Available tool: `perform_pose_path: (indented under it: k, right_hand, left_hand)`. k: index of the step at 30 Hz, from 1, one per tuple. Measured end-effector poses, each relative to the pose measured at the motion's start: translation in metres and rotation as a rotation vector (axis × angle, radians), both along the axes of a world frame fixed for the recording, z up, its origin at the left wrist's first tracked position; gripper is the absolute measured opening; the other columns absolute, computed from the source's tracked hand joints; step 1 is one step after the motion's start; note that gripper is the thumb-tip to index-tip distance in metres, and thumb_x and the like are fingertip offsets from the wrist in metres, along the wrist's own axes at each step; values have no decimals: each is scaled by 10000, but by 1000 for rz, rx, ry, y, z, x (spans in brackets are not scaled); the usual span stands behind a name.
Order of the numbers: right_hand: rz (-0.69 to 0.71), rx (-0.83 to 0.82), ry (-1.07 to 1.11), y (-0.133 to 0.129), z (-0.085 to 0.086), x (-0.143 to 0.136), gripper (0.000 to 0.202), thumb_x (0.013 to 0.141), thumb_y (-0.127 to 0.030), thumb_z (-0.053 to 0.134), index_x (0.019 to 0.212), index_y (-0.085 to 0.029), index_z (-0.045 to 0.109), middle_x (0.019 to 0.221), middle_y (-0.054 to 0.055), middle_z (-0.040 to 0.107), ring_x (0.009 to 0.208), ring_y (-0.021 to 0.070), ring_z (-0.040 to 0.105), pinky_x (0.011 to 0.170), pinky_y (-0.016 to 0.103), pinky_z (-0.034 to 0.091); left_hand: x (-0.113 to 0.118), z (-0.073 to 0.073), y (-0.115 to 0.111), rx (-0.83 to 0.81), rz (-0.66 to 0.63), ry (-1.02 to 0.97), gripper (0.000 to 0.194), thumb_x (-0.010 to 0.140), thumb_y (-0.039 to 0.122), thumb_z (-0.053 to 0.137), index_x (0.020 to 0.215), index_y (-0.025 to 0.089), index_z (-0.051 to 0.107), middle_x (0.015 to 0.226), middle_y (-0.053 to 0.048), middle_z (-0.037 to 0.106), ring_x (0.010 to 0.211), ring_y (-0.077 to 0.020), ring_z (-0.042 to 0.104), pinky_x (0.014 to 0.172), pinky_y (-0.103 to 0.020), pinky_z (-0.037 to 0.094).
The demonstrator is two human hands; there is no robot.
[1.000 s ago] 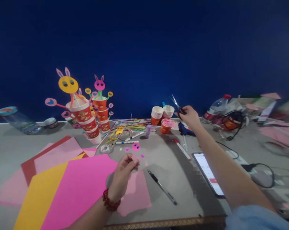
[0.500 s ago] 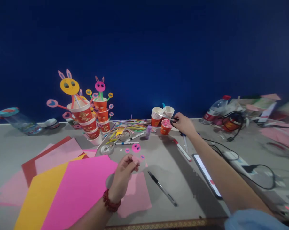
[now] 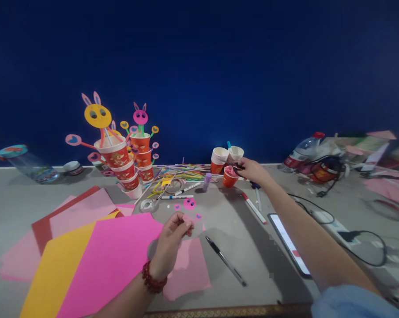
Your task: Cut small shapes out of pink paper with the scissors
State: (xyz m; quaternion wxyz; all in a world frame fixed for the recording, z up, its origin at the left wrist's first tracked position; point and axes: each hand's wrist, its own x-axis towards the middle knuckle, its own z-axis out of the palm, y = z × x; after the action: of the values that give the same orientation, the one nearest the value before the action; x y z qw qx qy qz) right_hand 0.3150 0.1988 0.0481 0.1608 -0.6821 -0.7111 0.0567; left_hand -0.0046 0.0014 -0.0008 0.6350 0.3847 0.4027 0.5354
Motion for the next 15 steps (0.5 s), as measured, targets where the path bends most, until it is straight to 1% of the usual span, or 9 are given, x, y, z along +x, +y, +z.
perform_pose_path:
  k: [3,6,8,10,12,14,15]
  right_hand:
    - [-29,42,44,-5,7,5,195,760,-322,637,920,-220,592,817,22,714,607,165,621,520,236,336]
    - [-77,111,204,-16,11,4,228,780,-376,630,938,-219,582,795,11,711,552,149,603,518,237,364]
    - [-75,159,364,-32,10,-3,266,758,-423,664,897,-211,581,760,5,696,522,135,569,510,238,372]
    - [-24,168,488,-56,7,-17,328,711,-480,713,828,-203,585,724,7,671,544,135,546,508,239,375]
    - [31,83,657,-88,0,-36,402,655,-534,754,790,-202,573,683,6,645,563,145,541,502,243,381]
    - [83,-130,844,-124,-8,-58,440,653,-560,759,828,-212,555,684,9,656,583,166,569,478,244,383]
    - [115,-207,914,-142,-13,-68,430,673,-551,758,837,-214,547,706,11,661,634,177,600,509,246,411]
  left_hand:
    - [0,1,-2,-6,1,0,188,823,326,695,779,176,590,775,-1,578,705,-123,494,707,-244,404]
    - [1,0,-1,-8,4,-5,197,812,334,705,778,177,591,783,0,585,700,-120,495,704,-243,408]
    - [0,0,0,-12,6,-8,197,806,331,711,782,180,588,789,1,593,701,-118,497,701,-240,410]
    - [0,-1,1,-12,6,-6,193,807,327,711,783,182,585,788,2,597,700,-116,499,698,-237,410]
    - [0,-1,2,-10,2,0,185,813,322,706,786,181,590,783,2,597,703,-115,501,700,-235,410]
    - [0,-1,2,-10,-13,4,177,816,316,703,788,180,595,768,3,593,704,-116,504,698,-233,412]
    - [1,-2,1,-12,-22,2,174,814,311,706,787,180,595,761,4,592,703,-117,507,695,-233,413]
